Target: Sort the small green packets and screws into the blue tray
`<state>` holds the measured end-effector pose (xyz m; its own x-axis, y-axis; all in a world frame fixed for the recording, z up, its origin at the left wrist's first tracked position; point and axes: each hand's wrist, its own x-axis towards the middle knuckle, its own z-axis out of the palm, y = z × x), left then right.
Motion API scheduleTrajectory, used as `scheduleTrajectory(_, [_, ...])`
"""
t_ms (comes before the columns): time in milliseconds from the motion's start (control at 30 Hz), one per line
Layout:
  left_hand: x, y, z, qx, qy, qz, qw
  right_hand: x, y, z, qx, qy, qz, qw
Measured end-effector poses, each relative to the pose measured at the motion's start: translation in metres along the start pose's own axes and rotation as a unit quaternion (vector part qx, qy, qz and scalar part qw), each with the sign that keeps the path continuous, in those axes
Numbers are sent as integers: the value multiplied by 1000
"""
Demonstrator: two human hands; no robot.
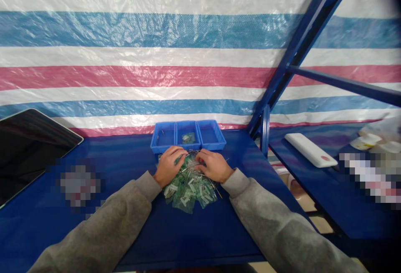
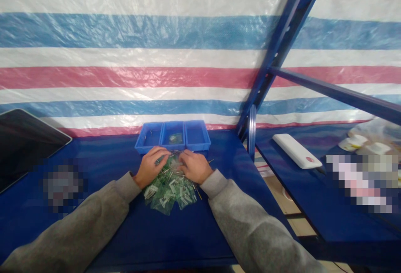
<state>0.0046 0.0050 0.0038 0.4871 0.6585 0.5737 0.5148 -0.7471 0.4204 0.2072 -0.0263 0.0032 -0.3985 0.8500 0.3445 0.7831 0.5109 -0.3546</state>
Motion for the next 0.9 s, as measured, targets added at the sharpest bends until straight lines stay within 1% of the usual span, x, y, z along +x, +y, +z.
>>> scheduleTrajectory(100, [0,-1,-1,-12,2,2,1000,1,1,4,13,31,-10,999])
scheduleTrajectory(167, [1,0,-2,-26,9,3,1000,1,1,4,32,73,-12,997])
scheduleTrajectory(233, [1,1,-3,-42,14,-1,999,1,0,4,61,130,6,990])
scheduleTrajectory(300, [1,2,-3,-55,8,-7,998,1,-1,3,106,185,35,976])
scheduleTrajectory(367, [2,3,-4,-61,-7,-10,998,1,-3,3,159,216,59,962])
scheduleTrajectory(433, [4,4,-4,-60,-16,-14,998,1,-5,6,213,222,74,949])
scheduleTrajectory(533, [6,5,-5,-66,-8,-14,998,0,-7,12,279,217,85,931])
scheduleTrajectory(667, [7,6,-5,-96,8,-28,995,-1,-9,19,326,229,93,913])
scheduleTrajectory(733, [6,7,-3,-113,17,-44,992,-1,-10,19,321,229,92,914])
scheduleTrajectory(900, [3,9,-2,-141,20,-54,988,0,-12,17,275,195,66,939])
